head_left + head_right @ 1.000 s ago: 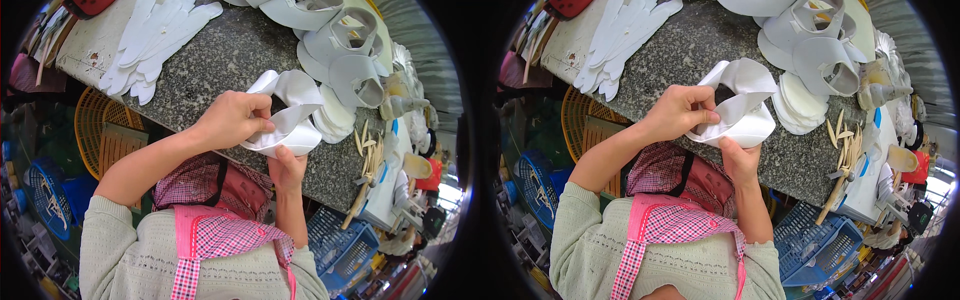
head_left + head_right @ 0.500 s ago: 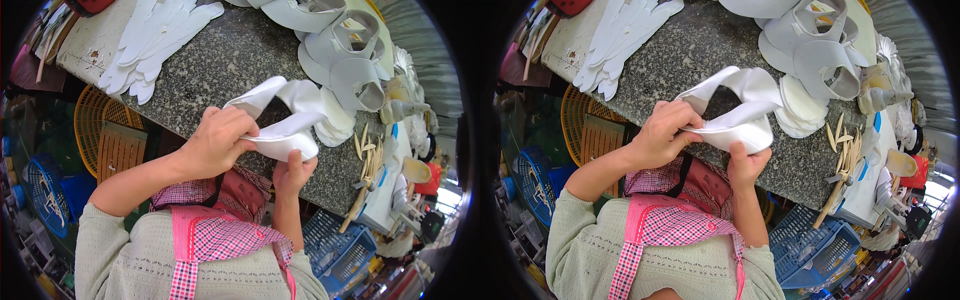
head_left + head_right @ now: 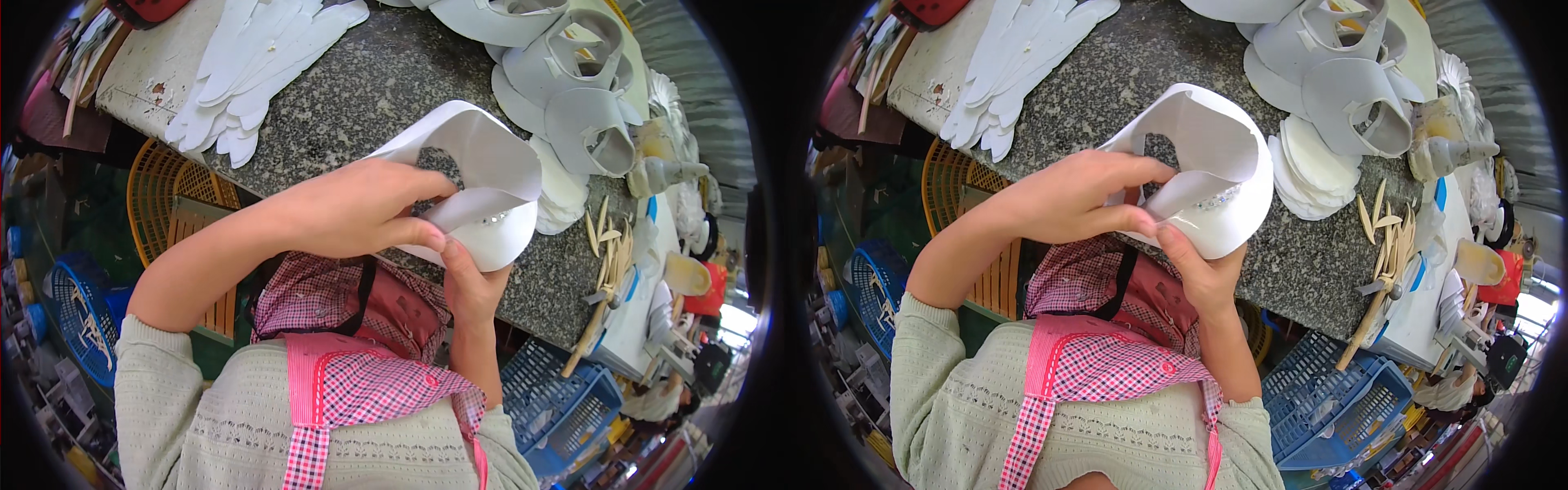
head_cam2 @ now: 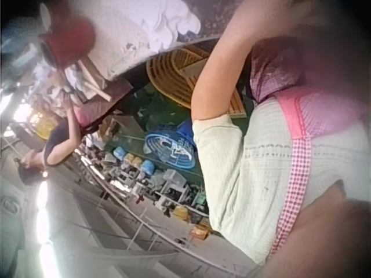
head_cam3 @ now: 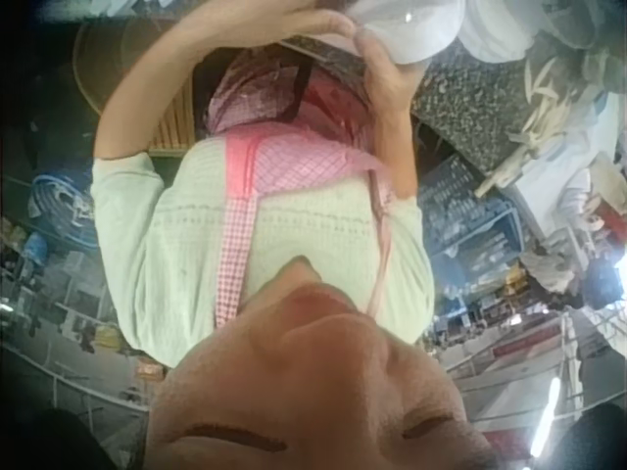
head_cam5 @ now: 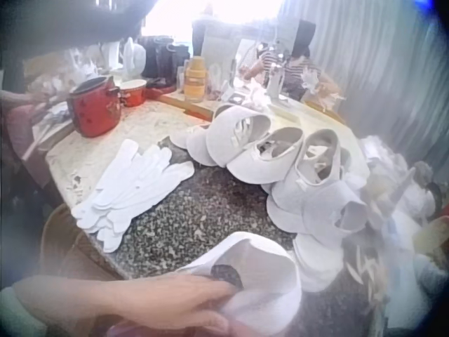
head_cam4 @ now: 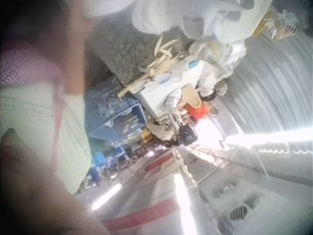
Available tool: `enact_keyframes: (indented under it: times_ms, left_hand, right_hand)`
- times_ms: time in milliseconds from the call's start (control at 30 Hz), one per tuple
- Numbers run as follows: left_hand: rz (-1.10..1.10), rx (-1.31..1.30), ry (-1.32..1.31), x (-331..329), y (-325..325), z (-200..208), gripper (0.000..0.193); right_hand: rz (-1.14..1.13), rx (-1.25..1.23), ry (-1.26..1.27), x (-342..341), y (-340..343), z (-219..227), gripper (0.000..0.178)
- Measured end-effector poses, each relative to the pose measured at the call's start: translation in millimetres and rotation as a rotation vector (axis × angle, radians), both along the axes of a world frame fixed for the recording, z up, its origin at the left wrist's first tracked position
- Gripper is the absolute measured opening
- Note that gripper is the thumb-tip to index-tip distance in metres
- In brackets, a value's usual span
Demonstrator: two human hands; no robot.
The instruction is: The person takes heated stiffening pieces from a cooker and assembles shoe uppers by inserting and pressing the internal components and linings into shape by hand.
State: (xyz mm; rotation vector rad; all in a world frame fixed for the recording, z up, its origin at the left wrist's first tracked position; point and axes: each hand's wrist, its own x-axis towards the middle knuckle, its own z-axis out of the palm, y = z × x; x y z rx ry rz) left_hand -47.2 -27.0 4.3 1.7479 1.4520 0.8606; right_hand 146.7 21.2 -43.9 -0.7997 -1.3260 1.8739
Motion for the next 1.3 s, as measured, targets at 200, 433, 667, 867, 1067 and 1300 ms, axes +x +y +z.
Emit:
enact_keyframes:
  times_ms: [200,433,667,867,1067,1300]
  left_hand:
    - [0.343,0.171,-0.117,17.1,1.8,-21.4,0.016]
    - [0.364,0.552,0.182,39.4,-19.0,-29.6,0.025]
    - [0.242,0.257,0.057,30.9,-17.4,-27.0,0.019]
    - [0.248,0.381,0.097,31.1,-16.4,-23.4,0.022]
    - [0.282,0.29,0.038,36.3,-21.2,-25.6,0.021]
    - [0.202,0.252,-0.072,22.2,-14.4,-26.6,0.018]
  right_hand:
    - [-0.126,-0.131,0.222,-6.2,-0.3,-2.4,0.058]
    - [-0.228,-0.125,0.239,-9.6,-2.9,-5.6,0.054]
    - [-0.14,0.04,0.173,0.2,14.6,-4.0,0.055]
    - [-0.177,-0.188,0.142,-6.6,8.9,9.6,0.055]
    - [-0.251,-0.075,0.17,-4.8,3.0,6.7,0.054]
    - [-0.26,-0.046,0.169,0.2,21.0,7.8,0.053]
